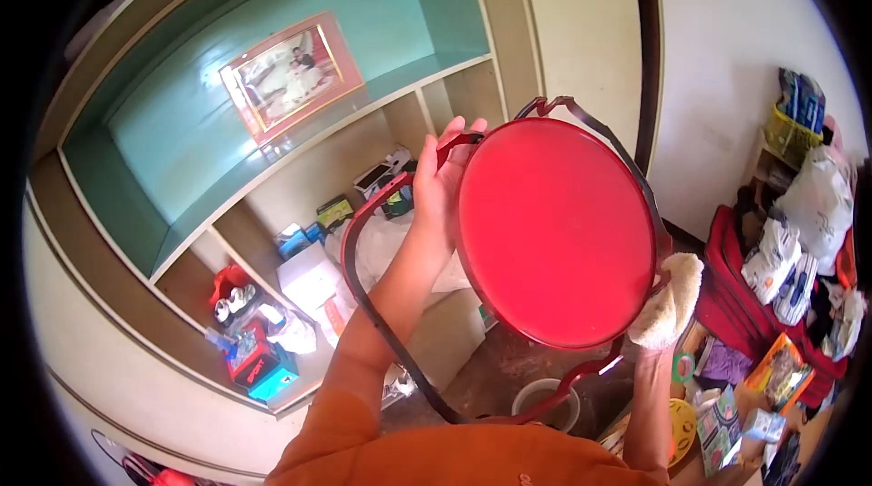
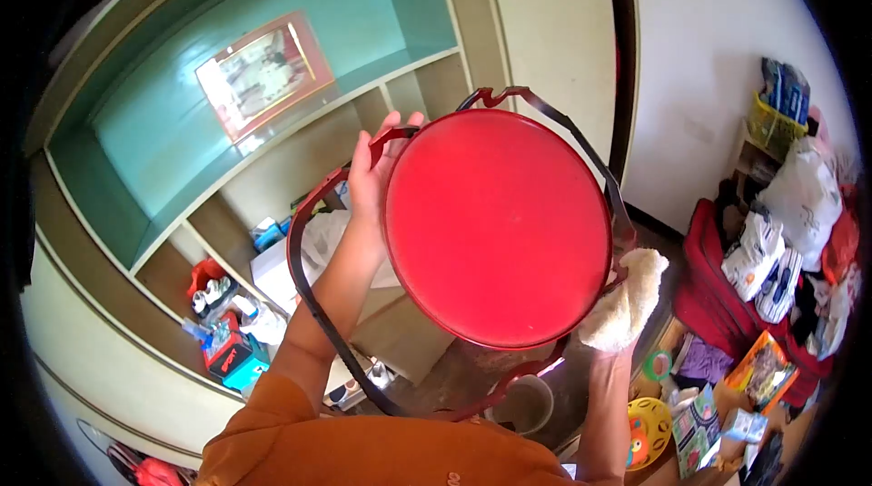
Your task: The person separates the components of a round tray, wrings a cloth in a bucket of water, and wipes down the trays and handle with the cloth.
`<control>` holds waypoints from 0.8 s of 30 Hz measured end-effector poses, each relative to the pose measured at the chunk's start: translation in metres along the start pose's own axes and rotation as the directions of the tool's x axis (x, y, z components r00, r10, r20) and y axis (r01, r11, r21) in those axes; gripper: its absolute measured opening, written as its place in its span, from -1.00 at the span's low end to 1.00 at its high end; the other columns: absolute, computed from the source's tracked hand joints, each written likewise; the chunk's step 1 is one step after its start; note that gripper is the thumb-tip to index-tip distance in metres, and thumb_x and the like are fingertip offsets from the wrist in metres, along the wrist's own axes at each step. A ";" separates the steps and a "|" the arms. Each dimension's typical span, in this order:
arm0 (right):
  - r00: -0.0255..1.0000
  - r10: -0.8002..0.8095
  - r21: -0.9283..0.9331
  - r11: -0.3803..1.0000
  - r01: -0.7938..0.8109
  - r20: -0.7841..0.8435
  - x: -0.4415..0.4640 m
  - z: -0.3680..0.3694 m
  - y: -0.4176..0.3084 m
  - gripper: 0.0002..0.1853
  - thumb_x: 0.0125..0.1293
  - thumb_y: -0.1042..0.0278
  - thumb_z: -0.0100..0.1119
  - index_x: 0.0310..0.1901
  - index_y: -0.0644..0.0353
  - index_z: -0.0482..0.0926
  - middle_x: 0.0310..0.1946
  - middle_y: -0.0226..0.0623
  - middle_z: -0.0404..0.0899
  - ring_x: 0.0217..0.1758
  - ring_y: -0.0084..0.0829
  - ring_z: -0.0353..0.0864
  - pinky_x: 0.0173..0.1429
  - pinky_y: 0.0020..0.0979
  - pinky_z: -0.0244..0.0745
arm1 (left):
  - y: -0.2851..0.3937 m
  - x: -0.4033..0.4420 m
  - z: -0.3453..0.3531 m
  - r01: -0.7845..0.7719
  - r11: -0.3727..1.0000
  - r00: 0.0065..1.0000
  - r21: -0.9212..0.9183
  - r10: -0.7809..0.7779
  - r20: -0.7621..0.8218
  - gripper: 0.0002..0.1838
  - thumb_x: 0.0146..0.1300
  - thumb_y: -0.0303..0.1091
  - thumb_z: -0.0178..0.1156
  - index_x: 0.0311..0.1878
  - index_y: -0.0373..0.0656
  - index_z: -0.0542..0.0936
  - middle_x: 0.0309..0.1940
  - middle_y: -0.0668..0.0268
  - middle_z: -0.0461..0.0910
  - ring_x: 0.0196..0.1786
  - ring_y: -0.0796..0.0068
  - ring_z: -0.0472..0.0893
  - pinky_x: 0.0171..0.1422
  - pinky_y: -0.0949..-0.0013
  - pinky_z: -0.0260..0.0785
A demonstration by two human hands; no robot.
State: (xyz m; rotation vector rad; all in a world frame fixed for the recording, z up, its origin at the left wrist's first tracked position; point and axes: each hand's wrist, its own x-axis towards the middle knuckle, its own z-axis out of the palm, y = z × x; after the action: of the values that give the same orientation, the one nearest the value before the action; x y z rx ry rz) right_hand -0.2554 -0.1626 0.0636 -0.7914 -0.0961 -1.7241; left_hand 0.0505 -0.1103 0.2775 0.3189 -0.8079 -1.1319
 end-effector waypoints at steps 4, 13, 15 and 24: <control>0.957 0.213 0.175 0.953 -0.248 0.199 0.029 0.025 -0.007 -0.62 0.40 0.12 -0.12 0.12 0.18 0.35 -0.02 -0.38 0.45 -0.09 -0.63 0.48 -0.07 -0.59 0.45 | 0.019 -0.017 -0.011 0.058 0.997 0.998 0.047 -0.057 -0.013 -0.51 0.32 0.13 -0.17 0.12 -0.01 0.38 0.13 0.14 0.38 0.20 0.18 0.34 0.26 0.18 0.19; 0.943 0.319 0.097 0.940 -0.328 0.096 0.061 0.098 0.000 -0.74 0.37 0.22 -0.03 0.00 0.14 0.38 -0.10 -0.35 0.45 -0.12 -0.47 0.46 0.00 -0.47 0.43 | 0.057 -0.013 -0.048 -0.004 0.978 0.991 0.208 0.033 -0.133 -0.49 0.34 0.14 -0.20 0.15 -0.01 0.37 0.14 0.13 0.37 0.18 0.23 0.37 0.26 0.22 0.22; 0.959 0.275 0.052 0.959 -0.278 0.066 0.068 0.120 0.011 -0.71 0.34 0.24 0.01 0.03 0.16 0.38 -0.06 -0.31 0.46 -0.09 -0.45 0.49 0.00 -0.45 0.46 | 0.067 -0.004 -0.054 -0.028 0.959 0.989 0.282 0.067 -0.131 -0.44 0.32 0.18 -0.21 0.18 -0.01 0.34 0.16 0.13 0.36 0.18 0.26 0.37 0.24 0.24 0.25; 0.925 0.375 0.073 0.922 -0.379 0.062 0.122 0.132 0.077 -0.65 0.28 0.41 0.02 0.08 0.31 0.39 -0.10 -0.16 0.53 -0.10 -0.31 0.58 -0.09 -0.32 0.56 | 0.141 0.057 -0.090 0.013 0.948 0.989 0.318 0.035 -0.144 -0.31 0.27 0.24 -0.16 0.23 -0.15 0.28 0.19 0.12 0.32 0.17 0.27 0.38 0.24 0.25 0.24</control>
State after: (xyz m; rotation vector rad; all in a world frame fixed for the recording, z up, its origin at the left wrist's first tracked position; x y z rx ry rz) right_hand -0.1389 -0.2283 0.2065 -0.7338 -0.0431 -1.3277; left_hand 0.2207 -0.1173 0.3242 0.6606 -0.8591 -0.9527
